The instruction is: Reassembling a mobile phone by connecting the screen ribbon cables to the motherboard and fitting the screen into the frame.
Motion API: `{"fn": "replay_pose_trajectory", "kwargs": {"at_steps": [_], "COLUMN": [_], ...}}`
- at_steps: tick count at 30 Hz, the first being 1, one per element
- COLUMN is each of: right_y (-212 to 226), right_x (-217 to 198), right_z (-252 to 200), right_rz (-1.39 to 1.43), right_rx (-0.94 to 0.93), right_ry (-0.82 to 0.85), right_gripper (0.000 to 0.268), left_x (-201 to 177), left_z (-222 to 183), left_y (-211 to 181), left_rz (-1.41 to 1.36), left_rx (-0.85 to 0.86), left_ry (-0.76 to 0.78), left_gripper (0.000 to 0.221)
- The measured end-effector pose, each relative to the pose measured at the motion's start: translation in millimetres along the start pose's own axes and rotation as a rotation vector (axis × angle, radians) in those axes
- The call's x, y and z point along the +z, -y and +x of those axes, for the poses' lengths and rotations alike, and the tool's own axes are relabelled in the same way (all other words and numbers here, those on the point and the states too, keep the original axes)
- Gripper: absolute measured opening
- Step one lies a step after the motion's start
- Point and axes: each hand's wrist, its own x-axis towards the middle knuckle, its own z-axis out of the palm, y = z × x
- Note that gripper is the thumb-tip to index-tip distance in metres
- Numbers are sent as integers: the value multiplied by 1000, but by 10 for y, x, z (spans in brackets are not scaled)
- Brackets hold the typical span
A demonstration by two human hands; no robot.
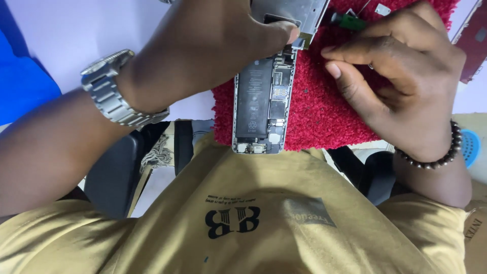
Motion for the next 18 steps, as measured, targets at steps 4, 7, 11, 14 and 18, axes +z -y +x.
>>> {"fn": "replay_pose_trajectory", "kwargs": {"at_steps": [4,7,11,14,18], "right_y": [-34,-42,-23,-9,-15], "right_x": [68,103,136,160,167], "right_z": [-7,-4,13,31,24], "right_rz": [15,-27,-63,-108,-183], "right_rx": [-26,-46,-95,-117,-132], "right_ry": [10,50,81,88,135], "right_gripper": [12,18,26,26,29], "left_x": [111,149,208,253,215], "left_z": [41,69,80,76,62], "left_y": [89,117,221,360,277], "left_rz": [108,144,182,868,725], "left_rx": [50,33,12,519,525], "left_ry": [-66,-65,-74,-253,-152], "left_gripper": [59,64,71,42,33]}}
